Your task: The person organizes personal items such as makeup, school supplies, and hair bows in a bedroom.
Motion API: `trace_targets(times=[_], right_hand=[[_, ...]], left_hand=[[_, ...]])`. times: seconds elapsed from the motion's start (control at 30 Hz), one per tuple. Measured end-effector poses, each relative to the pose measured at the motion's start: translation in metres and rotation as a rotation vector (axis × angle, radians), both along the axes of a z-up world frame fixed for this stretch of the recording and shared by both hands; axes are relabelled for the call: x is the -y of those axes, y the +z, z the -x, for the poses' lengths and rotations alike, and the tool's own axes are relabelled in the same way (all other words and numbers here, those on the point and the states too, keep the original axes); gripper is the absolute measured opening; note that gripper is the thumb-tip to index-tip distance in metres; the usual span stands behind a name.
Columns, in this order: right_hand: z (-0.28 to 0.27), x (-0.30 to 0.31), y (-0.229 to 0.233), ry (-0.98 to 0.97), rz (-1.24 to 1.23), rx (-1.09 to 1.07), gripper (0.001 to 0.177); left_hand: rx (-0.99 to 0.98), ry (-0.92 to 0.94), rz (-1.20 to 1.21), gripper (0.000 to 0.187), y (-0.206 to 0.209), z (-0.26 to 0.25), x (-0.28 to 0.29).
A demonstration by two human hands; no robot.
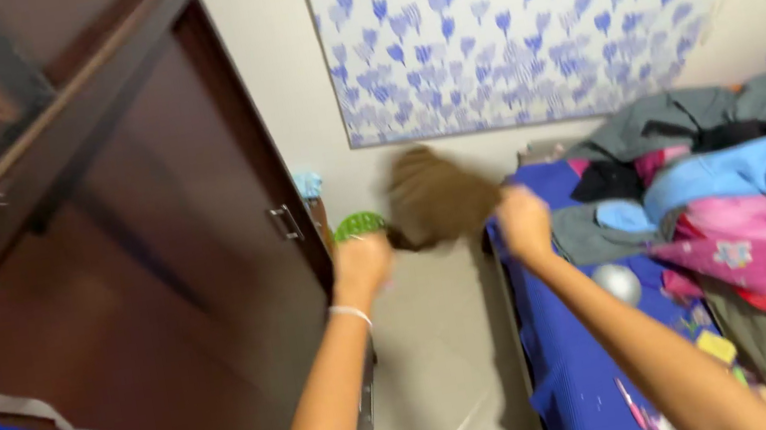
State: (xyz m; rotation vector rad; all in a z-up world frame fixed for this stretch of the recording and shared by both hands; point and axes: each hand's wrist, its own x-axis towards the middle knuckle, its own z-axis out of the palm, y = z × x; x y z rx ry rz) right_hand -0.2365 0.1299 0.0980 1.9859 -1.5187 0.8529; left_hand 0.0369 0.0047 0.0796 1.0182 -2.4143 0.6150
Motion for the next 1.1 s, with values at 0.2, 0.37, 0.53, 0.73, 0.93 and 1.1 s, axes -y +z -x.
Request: trace_targets(times=[0.2,0.37,0.53,0.73,0.93,1.1], right_hand=[[0.035,-0.007,-0.009,0.256,-0.314,-0.301,0.022],[0.009,-0.002,-0.018,-0.151,0.041,0.875,0.024],[-0.003,-0.017,-0.026,0.132,-0.171,0.162,0.018],[0.0,-0.008,-0.041,-0.551,0.058,0.905,0.02],[-0.033,-0.015,-0.01,-0.346,0.168,1.056,0.025],[-0.036,-0.03,0.006,-0.012,-0.117,-0.144,0.015]], left_hand=[[-0.182,0.265,-0.487,0.017,0.029,0.001,-0.006],[0.03,-0.167,-0.222,0.021,0.052,0.046,-0.084],[-0.132,-0.102,-0.362,0.03,0.099,0.048,-0.099],[-0.217,0.12,-0.382,0.032,0.019,0.025,-0.019],[-0.279,0.08,-0.343,0.036,0.059,0.019,-0.049],[-0.307,0.145,-0.394,0.027,0.019,0.031,-0.029]])
